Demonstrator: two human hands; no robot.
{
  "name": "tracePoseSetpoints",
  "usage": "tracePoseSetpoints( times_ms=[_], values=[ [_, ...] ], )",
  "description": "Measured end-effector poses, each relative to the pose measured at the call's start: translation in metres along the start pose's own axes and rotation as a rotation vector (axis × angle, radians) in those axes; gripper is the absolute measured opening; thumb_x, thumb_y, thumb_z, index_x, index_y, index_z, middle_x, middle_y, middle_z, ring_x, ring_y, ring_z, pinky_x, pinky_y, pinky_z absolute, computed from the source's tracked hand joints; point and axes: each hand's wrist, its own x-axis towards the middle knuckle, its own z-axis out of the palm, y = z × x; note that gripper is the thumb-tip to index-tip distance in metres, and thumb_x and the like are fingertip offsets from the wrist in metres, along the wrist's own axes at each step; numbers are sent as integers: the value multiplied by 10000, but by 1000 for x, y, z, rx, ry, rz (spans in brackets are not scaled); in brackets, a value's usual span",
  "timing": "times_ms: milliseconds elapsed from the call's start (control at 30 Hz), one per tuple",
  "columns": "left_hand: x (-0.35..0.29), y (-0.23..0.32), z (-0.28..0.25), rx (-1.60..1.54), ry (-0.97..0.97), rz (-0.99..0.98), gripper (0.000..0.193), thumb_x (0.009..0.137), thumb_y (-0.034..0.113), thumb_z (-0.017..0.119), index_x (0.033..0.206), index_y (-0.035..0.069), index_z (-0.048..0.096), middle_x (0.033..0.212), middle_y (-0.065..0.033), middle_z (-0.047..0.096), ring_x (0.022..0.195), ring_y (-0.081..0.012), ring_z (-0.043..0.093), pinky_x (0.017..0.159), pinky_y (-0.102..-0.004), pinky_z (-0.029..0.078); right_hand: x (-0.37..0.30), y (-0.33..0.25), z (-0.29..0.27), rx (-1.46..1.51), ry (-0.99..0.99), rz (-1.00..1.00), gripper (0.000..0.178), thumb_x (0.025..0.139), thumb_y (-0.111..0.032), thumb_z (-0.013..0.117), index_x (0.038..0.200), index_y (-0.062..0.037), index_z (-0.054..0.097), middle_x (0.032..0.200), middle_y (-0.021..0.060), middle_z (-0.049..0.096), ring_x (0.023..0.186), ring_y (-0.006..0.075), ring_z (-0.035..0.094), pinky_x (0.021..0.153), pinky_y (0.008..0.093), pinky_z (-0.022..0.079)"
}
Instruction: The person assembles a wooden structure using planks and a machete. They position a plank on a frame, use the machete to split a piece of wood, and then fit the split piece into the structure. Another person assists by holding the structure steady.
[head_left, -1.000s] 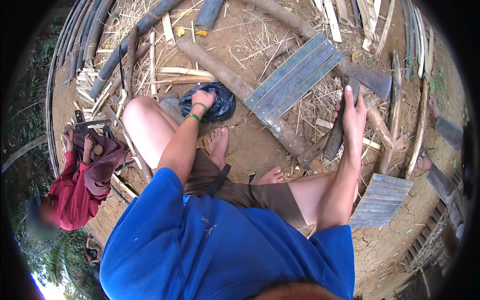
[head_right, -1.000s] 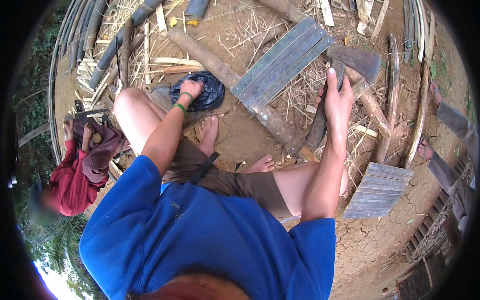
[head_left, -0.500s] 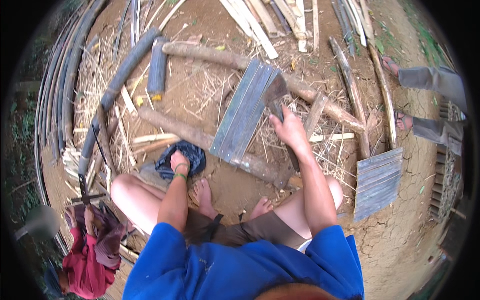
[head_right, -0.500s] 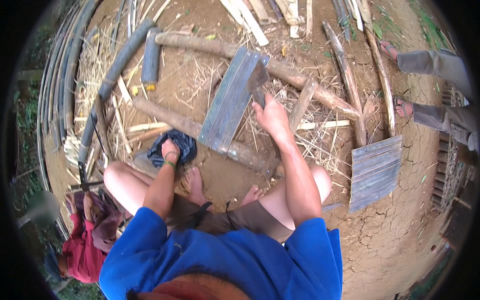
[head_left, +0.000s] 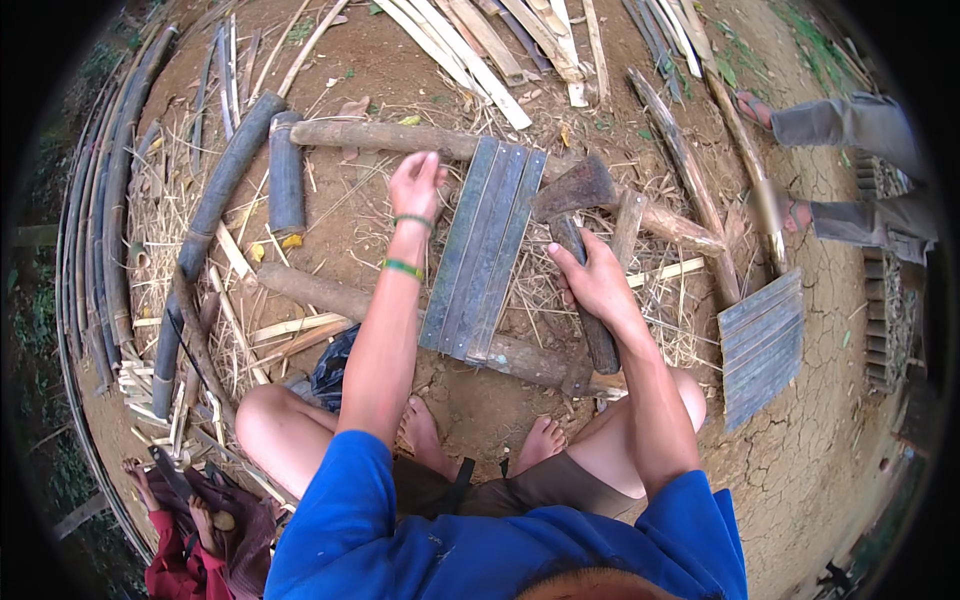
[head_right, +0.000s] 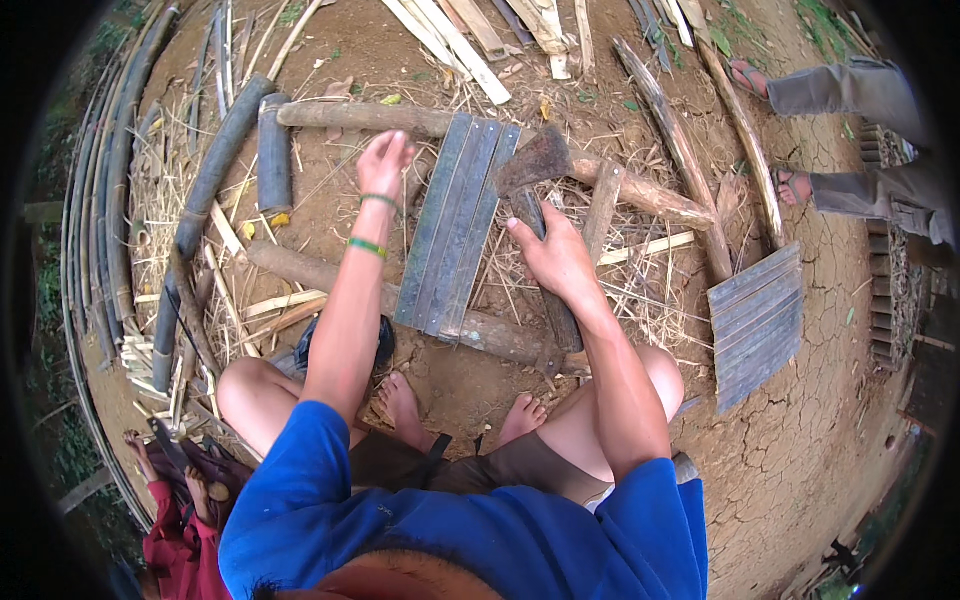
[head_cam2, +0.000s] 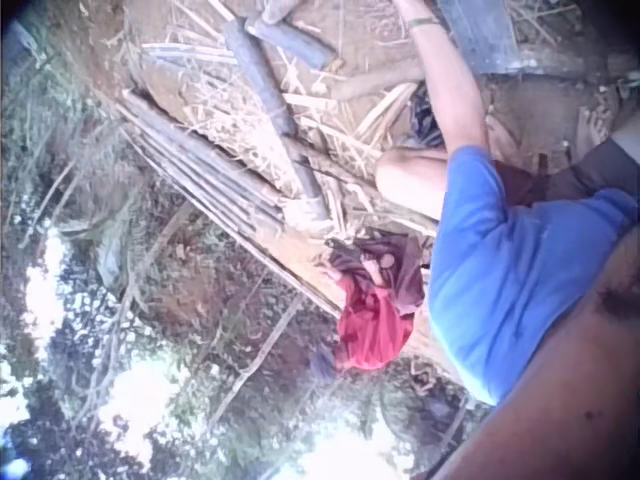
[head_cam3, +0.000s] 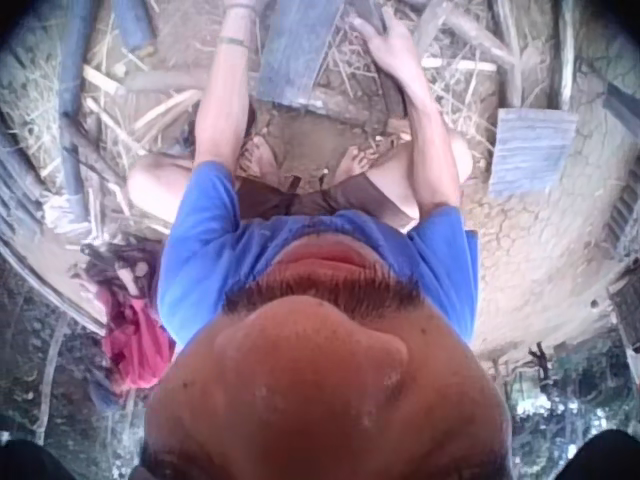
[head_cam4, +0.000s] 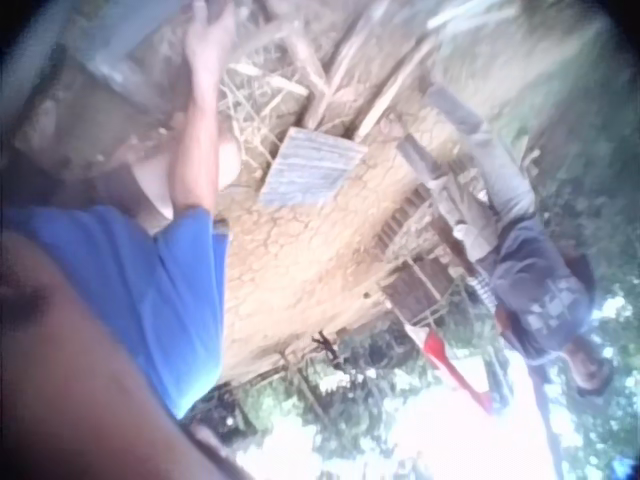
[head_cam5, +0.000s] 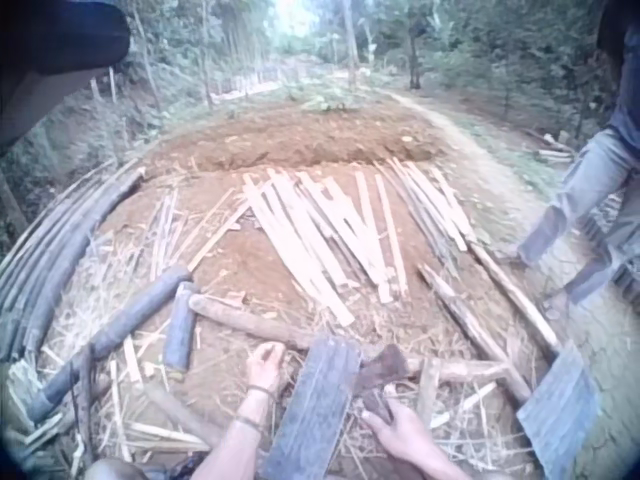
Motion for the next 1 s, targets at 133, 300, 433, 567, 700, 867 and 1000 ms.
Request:
tracePoseSetpoints(
  times_ms=[133, 300, 433, 567, 700, 867, 1000],
  values=[
    [60, -46, 26, -310, -89, -64, 230, 893, 48, 657, 1085, -67, 603, 915, -133, 680, 770, -164, 666, 684, -251, 561, -16, -10, 8, 114, -23, 21, 251, 974, -259, 573, 1039, -19, 535, 622, 3, 532, 479, 94, 511, 436, 253, 417],
    [71, -77, 60, -318, -48, -72, 198, 840, -66, 664, 1029, -105, 616, 879, -166, 687, 756, -193, 690, 689, -247, 591, -25, -6, 8, 155, 5, 22, 283, 964, -262, 590, 1061, -1, 539, 612, 16, 523, 464, 106, 511, 430, 272, 415],
    [73, -78, 63, -193, -35, 41, 175, 855, -34, 661, 1017, -96, 649, 902, -164, 695, 769, -174, 690, 680, -250, 584, -27, -14, 13, 198, 12, 50, 283, 962, -250, 595, 1077, 3, 544, 597, 18, 507, 448, 109, 504, 421, 277, 405],
    [58, -53, 53, -22, -87, 188, 221, 869, 16, 665, 1077, -55, 644, 909, -134, 701, 799, -157, 681, 727, -256, 567, -17, -12, 19, 161, 25, 14, 296, 934, -225, 636, 1089, 9, 542, 626, 34, 550, 462, 106, 524, 415, 270, 407],
    [-33, 0, 55, 95, -488, 175, 221, 855, 46, 679, 1071, 8, 657, 929, -106, 701, 841, -172, 669, 779, -300, 559, 1, -11, 22, 180, 226, -82, 307, 873, -130, 692, 1090, 25, 539, 720, 56, 622, 495, 105, 565, 427, 256, 447],
    [-94, 12, 58, -48, -543, 65, 170, 852, 3, 681, 1016, -14, 641, 908, -79, 687, 859, -127, 655, 768, -268, 553, 17, -9, 19, 279, 311, -208, 335, 819, -43, 699, 1104, 34, 541, 815, 68, 671, 533, 101, 595, 463, 259, 494],
    [-107, 17, 68, -144, -453, 82, 233, 843, 4, 689, 1065, -35, 628, 893, -96, 695, 816, -130, 667, 740, -266, 555, 14, -13, 21, 282, 296, -221, 312, 821, -38, 685, 1094, 19, 545, 793, 63, 664, 536, 100, 593, 463, 256, 484]
  ],
)
